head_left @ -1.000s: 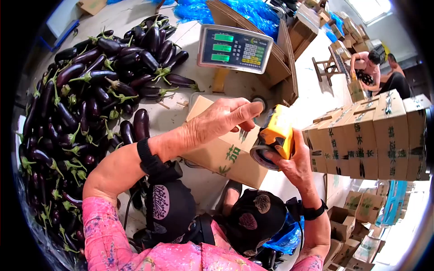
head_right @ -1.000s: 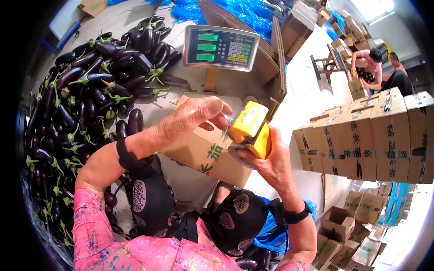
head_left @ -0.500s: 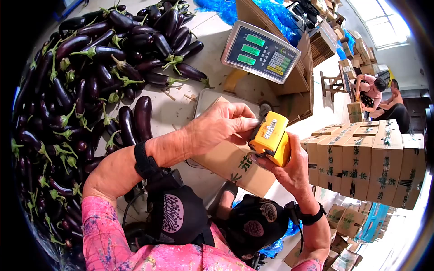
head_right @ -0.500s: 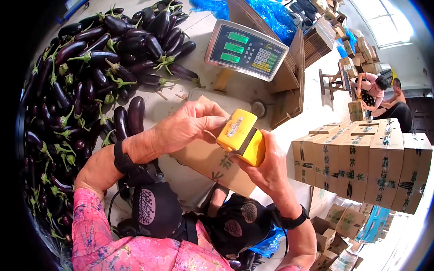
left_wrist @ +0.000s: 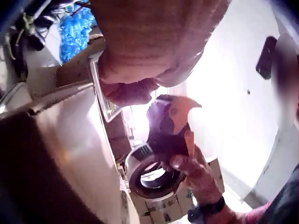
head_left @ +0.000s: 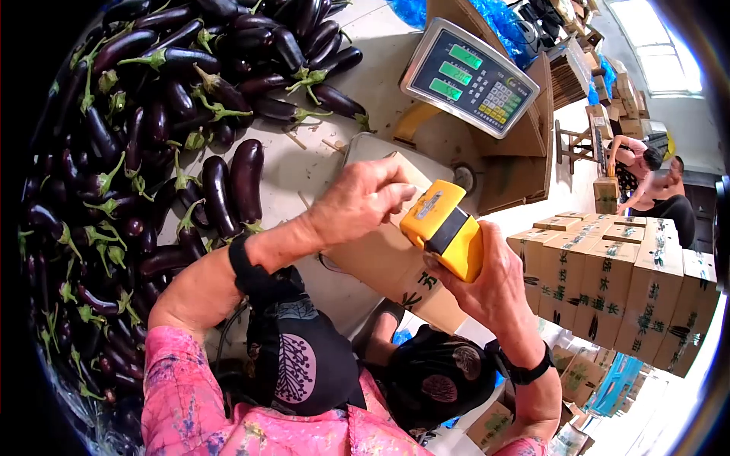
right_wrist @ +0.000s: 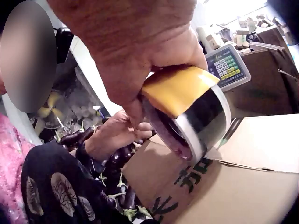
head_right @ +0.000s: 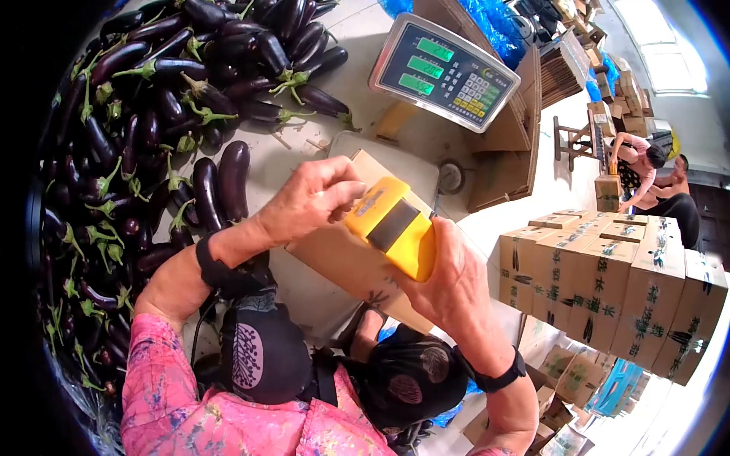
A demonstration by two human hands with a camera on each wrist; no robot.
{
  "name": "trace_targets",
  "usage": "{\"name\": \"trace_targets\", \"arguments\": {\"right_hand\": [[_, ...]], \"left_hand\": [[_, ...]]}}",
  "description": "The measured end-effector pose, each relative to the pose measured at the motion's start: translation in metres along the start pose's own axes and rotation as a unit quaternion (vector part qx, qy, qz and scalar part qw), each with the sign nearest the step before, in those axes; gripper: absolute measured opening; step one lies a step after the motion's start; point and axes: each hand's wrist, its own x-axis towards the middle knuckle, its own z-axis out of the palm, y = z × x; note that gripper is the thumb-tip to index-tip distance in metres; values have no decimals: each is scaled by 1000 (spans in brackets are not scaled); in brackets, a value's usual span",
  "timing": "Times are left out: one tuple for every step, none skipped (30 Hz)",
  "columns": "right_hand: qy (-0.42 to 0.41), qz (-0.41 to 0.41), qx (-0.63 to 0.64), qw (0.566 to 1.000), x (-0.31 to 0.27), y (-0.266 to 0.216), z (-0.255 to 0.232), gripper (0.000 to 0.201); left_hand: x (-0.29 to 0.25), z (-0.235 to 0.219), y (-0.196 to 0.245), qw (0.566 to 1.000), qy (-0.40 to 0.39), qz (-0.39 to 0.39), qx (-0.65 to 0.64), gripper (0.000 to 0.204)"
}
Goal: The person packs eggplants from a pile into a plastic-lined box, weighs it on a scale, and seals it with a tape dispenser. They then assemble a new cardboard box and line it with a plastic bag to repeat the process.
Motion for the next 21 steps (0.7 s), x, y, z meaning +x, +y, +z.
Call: {"name": "trace_targets", "arguments": {"right_hand": [[-9,-4,-11,1000,0,-3,-4,60],[-19,-10,-24,999,1,-3,-6,60],[-19,-2,-46,999,0,1,-7,59],[-22,-2,-67,998,-2,6,-10,66],[-29,3,-66,997,-4,8,-10,66],[-36,8,-66,997,-4,8,-9,66],[-42,9,-64,997,-2,6,-7,65],[-47,11,-62,997,1,3,-4,65],[-53,12,-61,997,4,0,-2,65],[-62,6,-68,996,7,-3,-2,62],[-71,0,-75,995,10,-6,-3,60],[-81,-5,-82,993,12,-8,-2,57],[-83,-3,-90,992,13,-10,-2,57],[-85,-1,-99,991,15,-13,0,57],[-87,0,-108,990,16,-15,1,57],[-90,-2,-110,990,18,-16,2,57],[-92,-3,-112,989,19,-18,4,57],[-95,-4,-115,989,20,-19,5,57],[-94,-7,-124,988,22,-21,6,57],[-91,-11,-133,987,24,-23,8,57],[-89,-15,-142,986,27,-24,9,57]], "left_hand": [[-1,-14,-9,998,17,48,37,14],[-3,-34,-16,999,41,7,8,15],[-5,-54,-23,997,67,-33,-23,15],[-7,-83,-30,975,96,-160,-119,15],[-13,-111,-53,963,100,-164,-188,15],[-20,-128,-75,947,104,-167,-256,15],[-24,-132,-82,945,112,-172,-256,16],[-27,-134,-88,943,119,-176,-257,16],[-29,-135,-91,941,128,-181,-258,17],[-31,-133,-94,937,144,-183,-261,17],[-33,-129,-96,933,160,-185,-264,18],[-35,-125,-98,929,176,-188,-267,18],[-36,-124,-105,933,184,-186,-248,20],[-38,-125,-112,943,180,-180,-214,20],[-40,-126,-116,952,176,-175,-181,20],[-42,-128,-119,959,172,-169,-148,21],[-43,-125,-122,958,186,-169,-142,22],[-43,-123,-124,958,190,-165,-140,22],[-42,-122,-128,958,194,-161,-137,22],[-42,-121,-131,958,198,-157,-134,22],[-40,-119,-133,958,204,-165,-113,22]]}}
